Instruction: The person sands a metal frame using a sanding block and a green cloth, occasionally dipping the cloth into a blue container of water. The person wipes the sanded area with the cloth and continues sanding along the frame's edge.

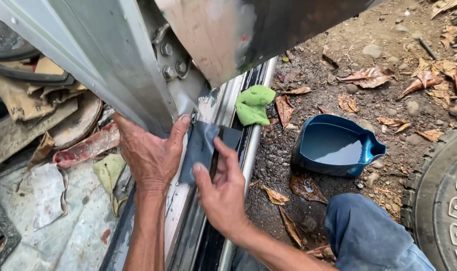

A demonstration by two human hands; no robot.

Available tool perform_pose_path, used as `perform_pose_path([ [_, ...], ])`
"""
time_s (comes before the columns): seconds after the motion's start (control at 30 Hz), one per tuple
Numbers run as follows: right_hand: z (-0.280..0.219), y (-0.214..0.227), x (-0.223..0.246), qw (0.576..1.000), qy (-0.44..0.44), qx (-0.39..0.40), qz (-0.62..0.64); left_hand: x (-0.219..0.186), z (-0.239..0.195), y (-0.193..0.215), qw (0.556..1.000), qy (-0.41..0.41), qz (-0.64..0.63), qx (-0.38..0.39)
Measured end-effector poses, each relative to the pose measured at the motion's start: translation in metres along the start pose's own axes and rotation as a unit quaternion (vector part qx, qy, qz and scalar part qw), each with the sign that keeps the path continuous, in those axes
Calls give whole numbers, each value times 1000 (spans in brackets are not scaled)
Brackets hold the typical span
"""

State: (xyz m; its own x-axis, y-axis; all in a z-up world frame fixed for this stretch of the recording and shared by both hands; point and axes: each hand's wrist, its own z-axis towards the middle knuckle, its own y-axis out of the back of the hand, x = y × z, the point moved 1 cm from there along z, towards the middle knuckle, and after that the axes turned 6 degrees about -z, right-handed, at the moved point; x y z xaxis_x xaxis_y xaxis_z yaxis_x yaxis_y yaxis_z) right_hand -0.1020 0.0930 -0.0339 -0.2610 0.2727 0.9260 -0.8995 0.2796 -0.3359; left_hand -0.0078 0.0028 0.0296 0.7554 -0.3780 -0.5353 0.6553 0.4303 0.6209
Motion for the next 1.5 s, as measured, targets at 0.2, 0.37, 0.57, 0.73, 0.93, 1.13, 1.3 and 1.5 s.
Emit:
perform_pose_path([
  [0.2, 60, 2, 10, 998, -8, -41, -55, 12, -2, -6, 999, -1, 46, 8],
  [0.37, 20, -3, 4, 1000, 6, -17, -15, 7, 1, -3, 1000, 7, 12, -2],
  [0.57, 26, -3, 16, 998, -2, -34, -55, 8, -3, -1, 1000, 18, 23, 4],
  [0.73, 26, -3, 1, 998, 5, -31, -55, 7, -2, 0, 999, 24, 22, 12],
  [0.93, 14, -4, 12, 999, 13, -20, -23, 6, 1, -1, 1000, 14, 12, -3],
  [1.13, 48, -1, 0, 998, 8, -47, -45, 8, -1, -2, 1000, 23, 18, 1],
  [1.3, 6, 0, -3, 999, -13, -11, -41, 5, -3, 2, 1000, 25, 14, 4],
  [1.5, 39, 0, 15, 999, -7, -29, -39, 8, 0, -1, 999, 20, 36, 9],
])
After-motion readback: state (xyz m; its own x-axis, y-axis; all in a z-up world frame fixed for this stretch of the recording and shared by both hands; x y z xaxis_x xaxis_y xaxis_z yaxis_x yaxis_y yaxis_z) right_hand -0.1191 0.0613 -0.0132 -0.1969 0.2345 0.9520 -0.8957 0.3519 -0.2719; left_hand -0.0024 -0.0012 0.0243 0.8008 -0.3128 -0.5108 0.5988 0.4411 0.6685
